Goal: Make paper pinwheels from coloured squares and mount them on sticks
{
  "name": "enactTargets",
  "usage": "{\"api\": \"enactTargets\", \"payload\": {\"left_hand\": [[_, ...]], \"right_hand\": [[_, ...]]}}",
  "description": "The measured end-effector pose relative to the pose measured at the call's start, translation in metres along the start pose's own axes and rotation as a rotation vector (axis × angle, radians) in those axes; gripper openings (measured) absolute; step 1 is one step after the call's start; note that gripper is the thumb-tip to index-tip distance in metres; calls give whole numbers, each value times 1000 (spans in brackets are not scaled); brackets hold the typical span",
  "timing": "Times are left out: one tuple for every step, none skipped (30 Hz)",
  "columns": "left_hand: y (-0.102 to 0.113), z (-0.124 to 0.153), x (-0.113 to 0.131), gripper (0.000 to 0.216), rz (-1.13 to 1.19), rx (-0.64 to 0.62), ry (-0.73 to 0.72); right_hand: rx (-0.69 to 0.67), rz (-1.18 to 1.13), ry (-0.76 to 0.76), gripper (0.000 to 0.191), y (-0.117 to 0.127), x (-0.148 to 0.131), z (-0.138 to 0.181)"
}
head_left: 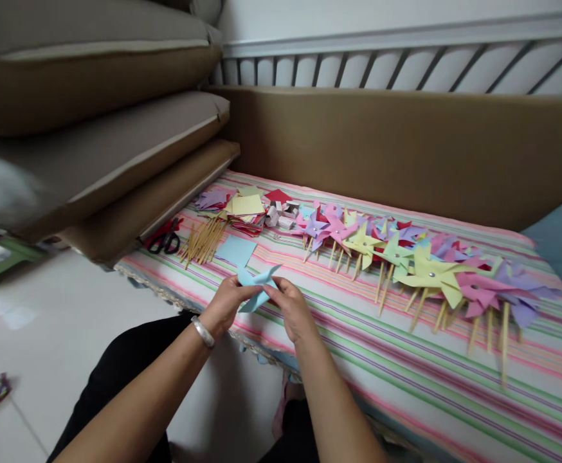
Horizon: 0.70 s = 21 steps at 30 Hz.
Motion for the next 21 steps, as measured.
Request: {"api": "enactTargets", "payload": {"left_hand": [[-1,0,0,23,-11,-5,-1],[-2,0,-1,23,-21,-9,1],[-2,0,-2,23,-26,-10,6],[-1,0,-3,23,-28,-10,12],[0,-1,-4,23,-29,-7,15],[1,-1,-5,22,-29,-4,15],[2,-1,-6,20,-30,-2,14],[3,-1,-6,18,-29,-5,11],[3,-1,-7,17,-29,-13,5],[3,-1,-7,17,-31,-23,0],[2,0,-6,17,-32,-30,-5],[2,0,-6,18,-33,-37,-9],[2,1,-5,19,-35,-43,-12],[2,1,-4,20,-38,-56,-14],[4,0,-2,22,-44,-70,-16],[8,-2,1,23,-58,-77,-24],[14,-5,5,24,-95,-74,-42],[25,-10,10,25,-172,-52,-70],[39,-18,18,26,-278,-10,-110],[54,-27,28,26,-441,45,-166],[69,-37,39,26,-664,114,-211]], "right_hand": [[-27,19,-4,26,-1,1,-1],[-37,33,-2,24,-1,2,-2],[-36,42,1,22,-1,3,-3],[-27,45,4,20,1,4,-3],[-22,46,5,20,1,4,-4],[-22,53,7,20,2,4,-4],[-25,65,8,20,1,4,-4],[-27,83,8,20,1,3,-4],[-30,103,5,20,0,3,-5],[-33,123,-1,20,-1,4,-5],[-34,139,-8,20,-1,4,-6],[-36,149,-15,20,-2,5,-6],[-37,150,-23,21,-2,6,-7],[-35,144,-30,21,-2,7,-8],[-27,132,-36,22,0,8,-9],[-13,116,-41,22,3,9,-11],[6,98,-44,23,7,9,-12],[27,79,-46,23,11,9,-12],[46,62,-46,23,16,9,-13],[61,48,-45,24,20,8,-13],[71,35,-45,24,24,7,-13]]}}
Point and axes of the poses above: each hand's wrist, its own z-axis away from the middle knuckle, its own y-axis out of the back of the hand, x = y × z, the point moved 8 cm from there along -z, towards the middle knuckle, and after that the axes turned 8 degrees about -y, right-handed, at the moved point
